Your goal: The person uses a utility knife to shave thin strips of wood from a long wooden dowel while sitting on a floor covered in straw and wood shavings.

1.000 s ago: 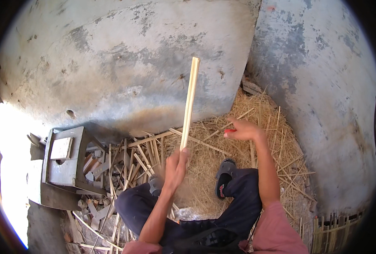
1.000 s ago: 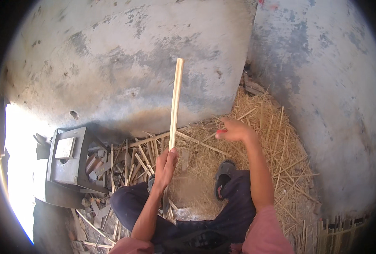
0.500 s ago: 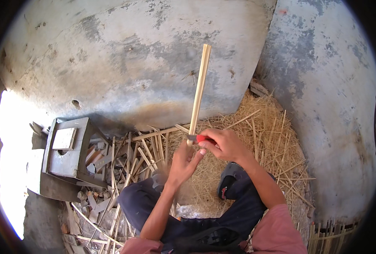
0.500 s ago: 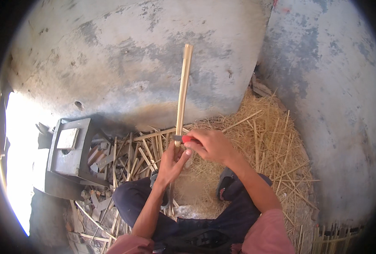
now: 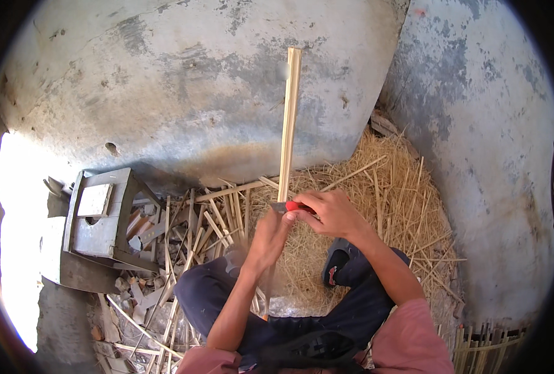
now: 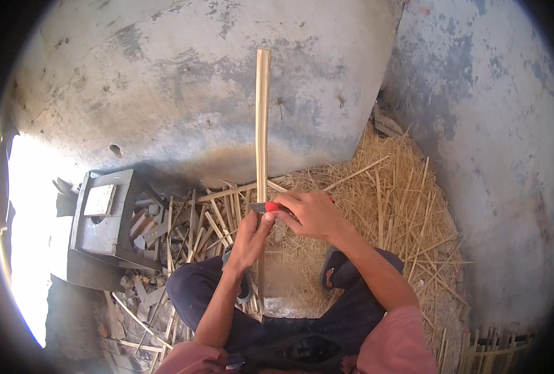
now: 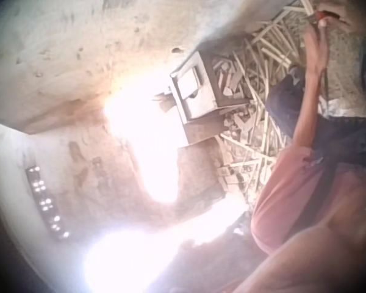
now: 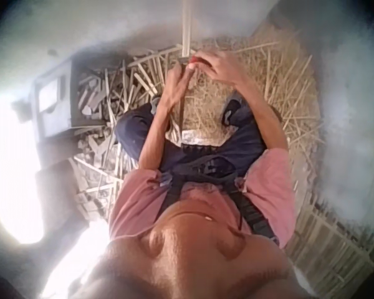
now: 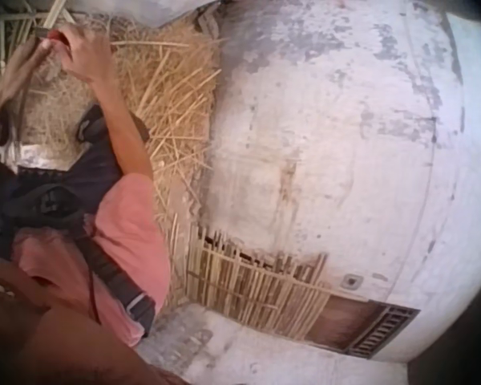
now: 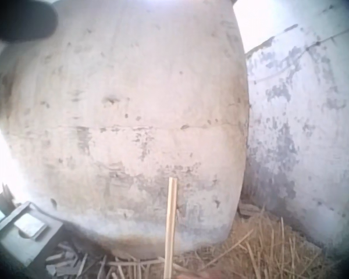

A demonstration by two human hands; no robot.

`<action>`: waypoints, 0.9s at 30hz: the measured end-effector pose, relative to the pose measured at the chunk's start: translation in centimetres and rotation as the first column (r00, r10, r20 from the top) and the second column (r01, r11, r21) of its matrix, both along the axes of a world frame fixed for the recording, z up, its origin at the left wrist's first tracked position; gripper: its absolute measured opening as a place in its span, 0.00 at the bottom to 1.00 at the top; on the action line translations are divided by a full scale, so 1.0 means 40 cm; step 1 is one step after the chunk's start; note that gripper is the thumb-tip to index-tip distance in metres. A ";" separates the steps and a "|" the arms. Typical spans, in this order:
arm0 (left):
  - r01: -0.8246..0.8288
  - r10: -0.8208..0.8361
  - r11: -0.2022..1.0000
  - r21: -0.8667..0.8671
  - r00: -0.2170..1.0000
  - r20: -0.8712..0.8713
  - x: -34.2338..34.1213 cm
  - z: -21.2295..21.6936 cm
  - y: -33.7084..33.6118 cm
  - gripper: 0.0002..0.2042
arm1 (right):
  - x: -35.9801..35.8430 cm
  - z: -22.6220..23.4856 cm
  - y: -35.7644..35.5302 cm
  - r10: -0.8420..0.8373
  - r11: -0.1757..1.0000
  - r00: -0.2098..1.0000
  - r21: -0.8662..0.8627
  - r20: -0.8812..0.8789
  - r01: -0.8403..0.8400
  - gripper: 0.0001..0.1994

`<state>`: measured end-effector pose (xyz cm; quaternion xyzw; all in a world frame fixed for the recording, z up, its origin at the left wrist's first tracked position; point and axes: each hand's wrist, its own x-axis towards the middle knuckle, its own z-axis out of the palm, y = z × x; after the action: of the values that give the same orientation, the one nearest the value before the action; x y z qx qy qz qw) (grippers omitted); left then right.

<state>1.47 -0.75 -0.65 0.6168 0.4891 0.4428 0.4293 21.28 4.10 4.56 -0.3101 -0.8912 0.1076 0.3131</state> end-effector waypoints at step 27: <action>-0.223 0.217 0.974 -0.033 0.968 -0.127 0.024 0.032 -0.014 0.23 | -0.034 -0.018 -0.036 -0.233 0.968 0.967 0.121 0.099 0.220 0.15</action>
<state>2.42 -1.31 0.65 0.5745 0.5904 0.4371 0.3610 19.92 2.68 3.85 -0.3980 -0.8706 0.0047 0.2890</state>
